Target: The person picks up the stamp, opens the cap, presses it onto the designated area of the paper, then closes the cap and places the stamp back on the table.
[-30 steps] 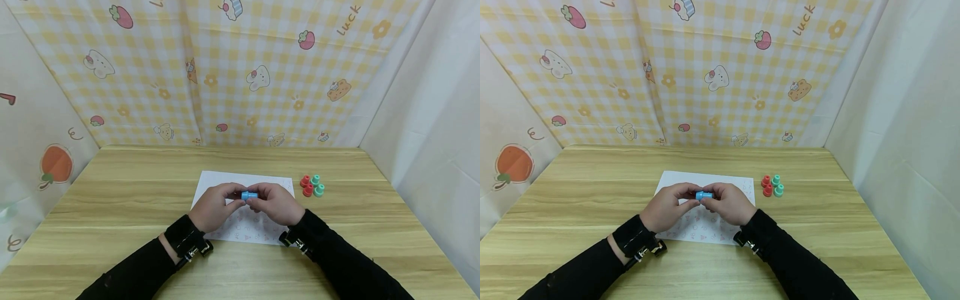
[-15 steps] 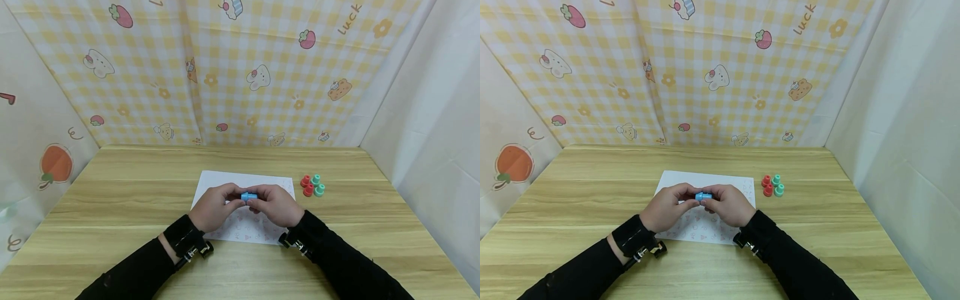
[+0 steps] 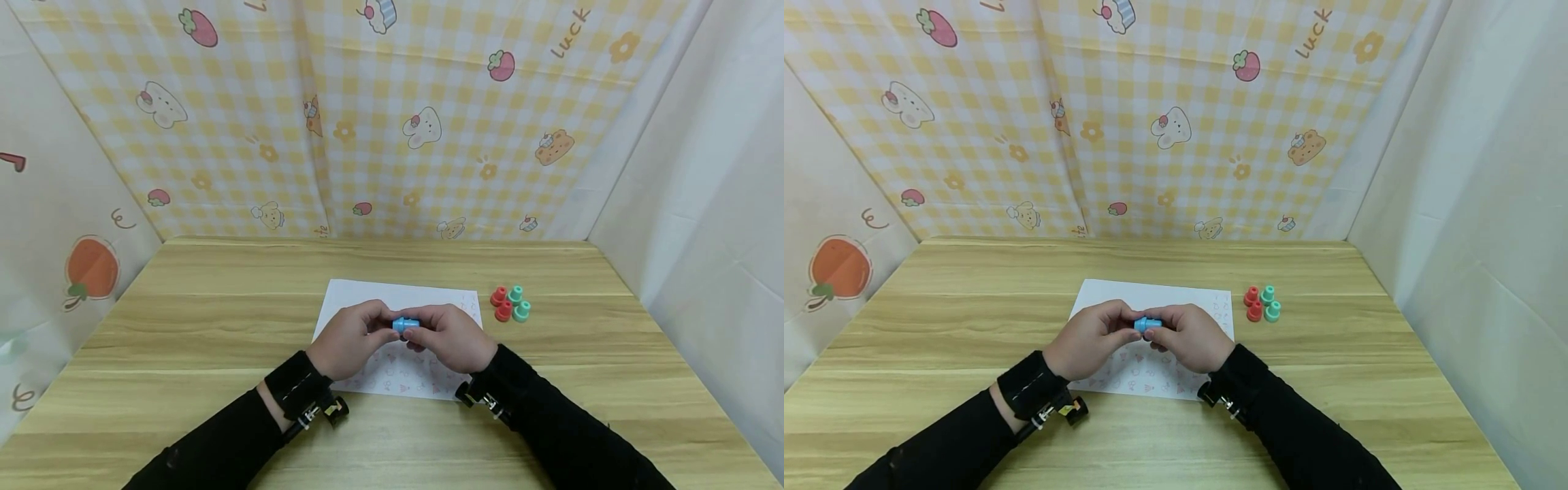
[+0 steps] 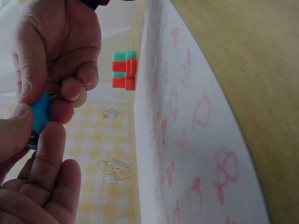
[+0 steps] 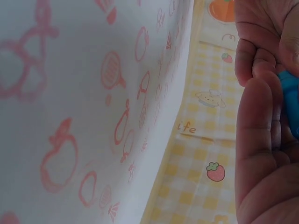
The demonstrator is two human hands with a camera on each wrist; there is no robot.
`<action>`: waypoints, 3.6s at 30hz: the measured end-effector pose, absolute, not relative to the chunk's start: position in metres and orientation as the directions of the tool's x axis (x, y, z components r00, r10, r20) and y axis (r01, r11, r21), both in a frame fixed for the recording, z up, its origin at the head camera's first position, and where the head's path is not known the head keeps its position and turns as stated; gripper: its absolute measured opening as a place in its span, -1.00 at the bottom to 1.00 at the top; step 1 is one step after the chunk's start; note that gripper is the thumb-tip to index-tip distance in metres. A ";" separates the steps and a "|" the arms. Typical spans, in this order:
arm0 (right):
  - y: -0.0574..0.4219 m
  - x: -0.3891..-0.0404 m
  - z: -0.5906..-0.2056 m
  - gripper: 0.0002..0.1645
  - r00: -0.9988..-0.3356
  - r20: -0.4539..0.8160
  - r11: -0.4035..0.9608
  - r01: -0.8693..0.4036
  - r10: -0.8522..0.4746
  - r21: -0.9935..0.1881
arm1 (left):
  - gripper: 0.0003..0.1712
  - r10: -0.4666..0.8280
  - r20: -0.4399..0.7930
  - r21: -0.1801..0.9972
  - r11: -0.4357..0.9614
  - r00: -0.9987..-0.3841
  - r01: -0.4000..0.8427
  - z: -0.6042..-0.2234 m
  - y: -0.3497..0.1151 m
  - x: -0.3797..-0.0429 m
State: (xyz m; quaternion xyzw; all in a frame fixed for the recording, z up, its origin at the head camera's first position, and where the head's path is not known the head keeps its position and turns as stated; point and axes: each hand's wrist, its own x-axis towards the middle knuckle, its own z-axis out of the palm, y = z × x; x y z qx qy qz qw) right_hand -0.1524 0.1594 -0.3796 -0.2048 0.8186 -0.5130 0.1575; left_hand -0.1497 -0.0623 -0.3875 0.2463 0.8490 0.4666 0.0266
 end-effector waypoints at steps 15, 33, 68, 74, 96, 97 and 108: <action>0.162 -0.152 -0.379 -0.60 -0.854 -0.013 0.336 -0.190 -0.519 -0.923 | -0.84 0.455 0.191 0.848 0.369 -0.870 0.379 -0.386 -0.066 -0.151; 0.181 -0.162 -0.368 -0.63 -0.894 -0.044 0.404 -0.157 -0.447 -0.901 | -0.81 0.381 0.233 0.785 0.469 -0.895 0.405 -0.386 -0.073 -0.157; 0.232 -0.180 -0.348 -0.95 -0.926 -0.142 0.851 -0.251 -0.351 -0.462 | -0.82 0.365 0.219 0.783 0.488 -0.905 0.386 -0.387 -0.075 -0.157; 0.228 -0.186 -0.355 -0.90 -0.915 -0.197 0.893 -0.266 -0.353 -0.363 | -0.83 0.365 0.214 0.783 0.490 -0.906 0.383 -0.387 -0.076 -0.157; 0.223 -0.190 -0.368 -0.95 -0.906 -0.214 0.910 -0.300 -0.366 -0.286 | -0.81 0.369 0.220 0.770 0.503 -0.903 0.393 -0.388 -0.076 -0.158; 0.223 -0.190 -0.369 -0.95 -0.906 -0.216 0.911 -0.299 -0.364 -0.285 | -0.81 0.369 0.220 0.771 0.502 -0.903 0.393 -0.388 -0.076 -0.158; 0.222 -0.188 -0.369 -0.94 -0.902 -0.223 0.909 -0.301 -0.369 -0.289 | -0.80 0.372 0.223 0.774 0.494 -0.901 0.396 -0.388 -0.076 -0.158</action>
